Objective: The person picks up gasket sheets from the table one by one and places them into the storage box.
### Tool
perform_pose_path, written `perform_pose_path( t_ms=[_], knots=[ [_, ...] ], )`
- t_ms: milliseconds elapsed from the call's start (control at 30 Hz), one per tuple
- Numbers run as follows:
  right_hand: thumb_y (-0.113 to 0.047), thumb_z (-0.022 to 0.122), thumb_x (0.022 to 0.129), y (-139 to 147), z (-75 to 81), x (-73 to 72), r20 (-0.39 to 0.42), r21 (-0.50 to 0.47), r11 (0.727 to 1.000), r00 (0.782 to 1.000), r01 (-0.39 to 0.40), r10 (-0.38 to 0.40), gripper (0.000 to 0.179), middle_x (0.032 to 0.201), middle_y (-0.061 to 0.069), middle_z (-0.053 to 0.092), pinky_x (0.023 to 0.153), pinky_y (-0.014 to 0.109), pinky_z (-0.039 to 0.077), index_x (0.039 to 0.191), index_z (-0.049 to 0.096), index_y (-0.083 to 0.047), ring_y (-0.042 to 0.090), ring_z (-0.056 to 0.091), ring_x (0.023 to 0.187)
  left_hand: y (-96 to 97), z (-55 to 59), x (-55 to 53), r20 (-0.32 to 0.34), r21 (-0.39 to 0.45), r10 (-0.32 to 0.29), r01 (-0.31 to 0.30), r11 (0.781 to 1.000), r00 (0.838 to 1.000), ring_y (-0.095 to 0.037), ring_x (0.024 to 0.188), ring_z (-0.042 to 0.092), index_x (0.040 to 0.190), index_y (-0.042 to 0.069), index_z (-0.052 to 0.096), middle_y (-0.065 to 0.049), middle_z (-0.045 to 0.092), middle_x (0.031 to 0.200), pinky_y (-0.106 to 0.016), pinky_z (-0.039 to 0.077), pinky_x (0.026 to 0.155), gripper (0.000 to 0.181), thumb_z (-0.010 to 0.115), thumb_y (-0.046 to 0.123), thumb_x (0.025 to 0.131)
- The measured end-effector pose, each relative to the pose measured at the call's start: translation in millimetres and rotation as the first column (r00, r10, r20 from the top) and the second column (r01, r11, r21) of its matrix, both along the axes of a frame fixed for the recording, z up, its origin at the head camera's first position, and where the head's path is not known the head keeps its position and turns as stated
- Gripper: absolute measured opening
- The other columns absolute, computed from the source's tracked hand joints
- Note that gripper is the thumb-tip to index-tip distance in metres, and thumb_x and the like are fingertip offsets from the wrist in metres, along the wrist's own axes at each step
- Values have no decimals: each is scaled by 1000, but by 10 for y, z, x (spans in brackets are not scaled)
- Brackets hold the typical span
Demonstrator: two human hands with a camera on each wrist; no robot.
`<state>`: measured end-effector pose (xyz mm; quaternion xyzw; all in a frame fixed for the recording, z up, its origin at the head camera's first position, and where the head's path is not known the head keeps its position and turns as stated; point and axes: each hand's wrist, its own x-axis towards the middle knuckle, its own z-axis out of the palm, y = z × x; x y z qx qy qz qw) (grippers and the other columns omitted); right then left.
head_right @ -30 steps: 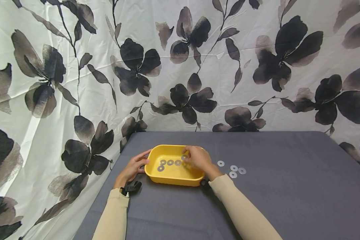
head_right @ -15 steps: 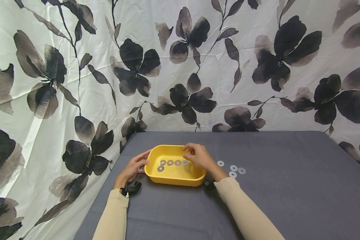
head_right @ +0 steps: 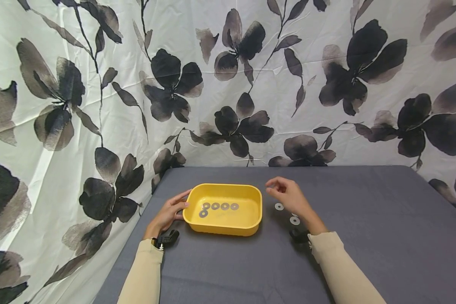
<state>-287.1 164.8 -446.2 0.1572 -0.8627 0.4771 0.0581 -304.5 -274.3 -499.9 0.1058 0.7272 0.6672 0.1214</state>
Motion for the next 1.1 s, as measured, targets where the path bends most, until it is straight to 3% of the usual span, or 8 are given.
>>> perform_pose_path(
  t_ms=[167,367,600,867,1000,1100],
  knots=[
    [-24,68,100,272,-97,-3,41,52,998,998,42,-44,27,87,19,64,57,26,45,119,68,-4,15,52,66,13,7,0,-3,-6,10,-10,1000,1000,-21,107,68,154,23,49,-26,57,141,-41,64,81,56,63,17,100],
    [-18,68,99,517,-188,-37,88,141,989,994,46,-59,31,84,12,63,57,28,46,122,66,2,15,53,67,20,2,-5,10,-8,21,-21,1000,1000,-21,108,68,153,24,50,-24,57,142,-41,64,81,57,65,19,99],
    [-12,70,96,827,-283,-63,129,228,970,990,-81,52,26,80,7,62,52,27,42,116,68,4,9,49,60,25,-13,-20,10,-4,21,-21,1000,1000,-21,109,68,153,25,50,-24,57,142,-42,64,82,56,66,19,99],
    [-7,74,92,950,-318,-68,192,225,949,965,-219,178,26,82,5,60,56,24,42,115,69,4,6,50,64,18,-18,-25,4,-5,17,-17,1000,1000,-21,108,68,153,25,50,-24,57,143,-41,64,81,56,65,18,99],
    [-8,75,91,939,-328,-51,236,224,942,952,-250,196,28,87,5,57,58,24,40,116,69,3,8,48,70,23,-17,-23,10,-9,22,-22,1000,1000,-20,106,68,153,26,50,-23,58,142,-41,64,81,56,65,18,100],
    [-8,75,90,929,-346,-48,234,237,940,954,-243,188,27,88,5,56,59,24,38,114,70,1,8,47,71,31,-11,-14,15,-8,28,-28,1000,999,-20,106,68,152,27,52,-22,59,141,-42,64,81,55,65,18,100]
  ],
)
